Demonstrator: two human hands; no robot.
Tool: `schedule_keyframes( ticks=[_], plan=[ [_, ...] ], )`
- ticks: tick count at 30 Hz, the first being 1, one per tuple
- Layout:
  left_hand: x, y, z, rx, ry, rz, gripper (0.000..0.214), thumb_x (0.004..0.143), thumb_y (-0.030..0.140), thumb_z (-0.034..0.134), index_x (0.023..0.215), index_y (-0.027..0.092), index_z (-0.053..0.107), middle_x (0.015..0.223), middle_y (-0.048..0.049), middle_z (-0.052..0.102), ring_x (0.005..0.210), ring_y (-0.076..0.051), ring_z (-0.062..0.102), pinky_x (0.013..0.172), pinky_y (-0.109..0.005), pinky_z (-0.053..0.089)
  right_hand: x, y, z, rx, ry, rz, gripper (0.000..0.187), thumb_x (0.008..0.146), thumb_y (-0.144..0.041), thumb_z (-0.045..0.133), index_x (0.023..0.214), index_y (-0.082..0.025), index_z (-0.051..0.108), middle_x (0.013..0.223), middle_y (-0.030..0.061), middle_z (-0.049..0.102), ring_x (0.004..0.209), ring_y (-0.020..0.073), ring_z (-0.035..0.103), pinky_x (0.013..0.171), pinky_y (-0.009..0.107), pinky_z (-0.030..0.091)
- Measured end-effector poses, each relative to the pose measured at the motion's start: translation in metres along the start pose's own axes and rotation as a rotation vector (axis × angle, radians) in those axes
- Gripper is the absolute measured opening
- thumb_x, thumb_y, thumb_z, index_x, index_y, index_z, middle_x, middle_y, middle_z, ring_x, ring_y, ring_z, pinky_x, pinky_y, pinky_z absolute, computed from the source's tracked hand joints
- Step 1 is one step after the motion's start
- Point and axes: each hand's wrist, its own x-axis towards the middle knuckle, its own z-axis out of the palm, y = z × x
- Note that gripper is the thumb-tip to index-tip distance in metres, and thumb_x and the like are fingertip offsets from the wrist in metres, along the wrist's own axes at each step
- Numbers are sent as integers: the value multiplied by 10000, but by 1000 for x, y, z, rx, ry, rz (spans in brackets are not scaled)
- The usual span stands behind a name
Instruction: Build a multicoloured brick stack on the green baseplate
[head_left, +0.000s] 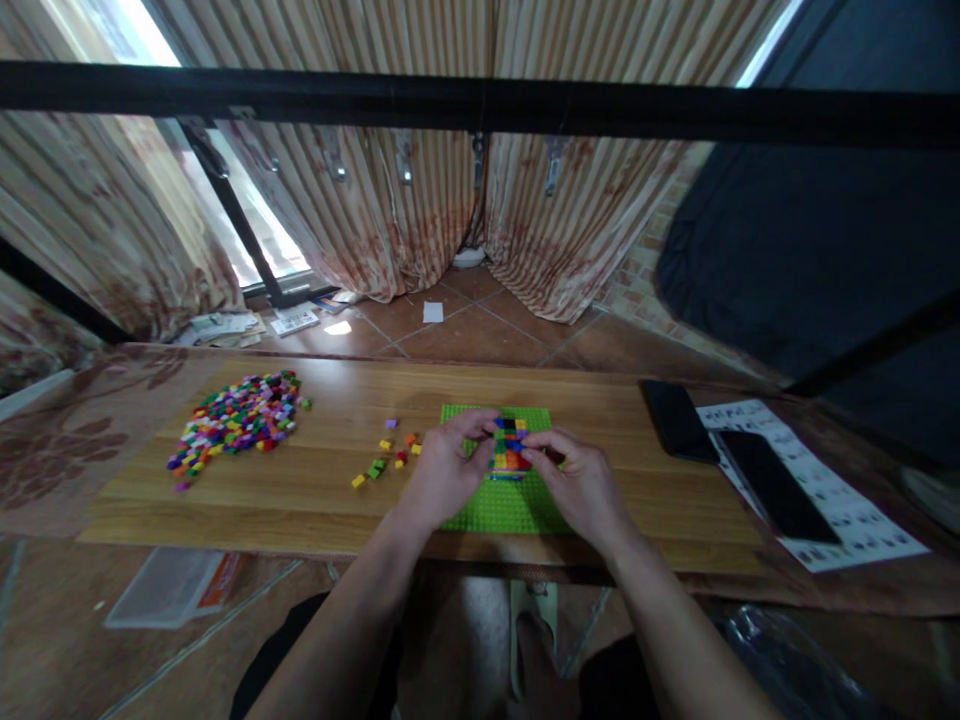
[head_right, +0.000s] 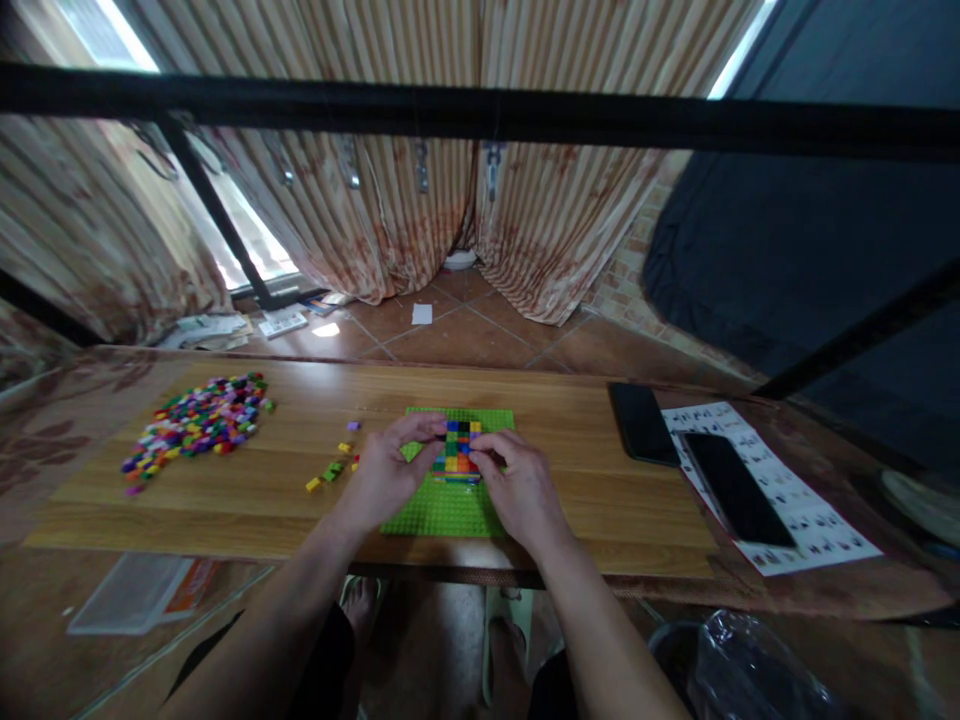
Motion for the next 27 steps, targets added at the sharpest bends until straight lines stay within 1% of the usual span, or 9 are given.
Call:
schedule_keyframes(
  ticks=[3,5,8,10,14,17,20,23,27],
  plan=[
    [4,-11,-5,25,151,-43,246,811,164,568,1046,166,640,950,-64,696,863,-157,655,836,-289,510,1,2,2,-49,-13,-13,145,858,-277,568,833,-251,709,828,24,678,786,189,630,734,323,471],
    [7,-20,-7,71,212,-131,267,802,185,576,1061,154,637,944,-76,693,805,-160,654,774,-288,515,1,3,3,-70,-25,-23,151,861,-275,571,827,-251,716,822,28,672,796,193,631,749,333,471],
    [8,-33,-5,123,184,-282,300,767,231,629,1053,144,644,922,-87,701,716,-163,643,699,-292,509,2,3,6,-68,-13,-17,145,853,-276,586,819,-255,726,832,35,667,796,195,632,751,340,478],
    [9,-36,0,93,141,-319,303,757,255,646,1036,136,651,902,-87,704,722,-169,644,692,-288,504,2,3,7,-47,16,-6,130,838,-275,608,803,-254,731,832,35,663,793,194,634,754,339,481],
    [9,-32,12,25,65,-338,305,773,286,633,1030,123,652,887,-86,700,717,-168,635,653,-272,492,4,7,11,17,49,23,95,800,-267,650,785,-246,741,828,34,648,758,181,625,714,323,482],
    [8,-30,18,55,44,-371,387,766,341,644,1074,106,640,924,-104,694,686,-169,614,630,-286,478,4,14,13,56,61,60,77,772,-275,675,771,-242,744,826,27,632,704,160,598,651,303,467],
    [8,-29,22,97,40,-365,446,726,402,684,1064,112,649,938,-101,689,724,-175,610,659,-291,473,4,18,16,77,81,94,85,743,-303,692,750,-239,747,811,20,618,671,148,574,613,291,446],
    [8,-27,25,124,48,-346,406,696,390,709,1004,128,672,902,-78,689,802,-183,613,716,-287,468,5,18,18,121,116,126,118,717,-330,698,731,-223,746,806,23,617,663,146,568,593,282,430],
    [9,-24,28,123,64,-347,300,715,337,681,937,136,676,862,-59,690,813,-177,612,729,-281,457,6,18,22,192,162,194,136,674,-340,715,703,-210,741,771,22,634,615,136,540,575,276,418]
  ],
)
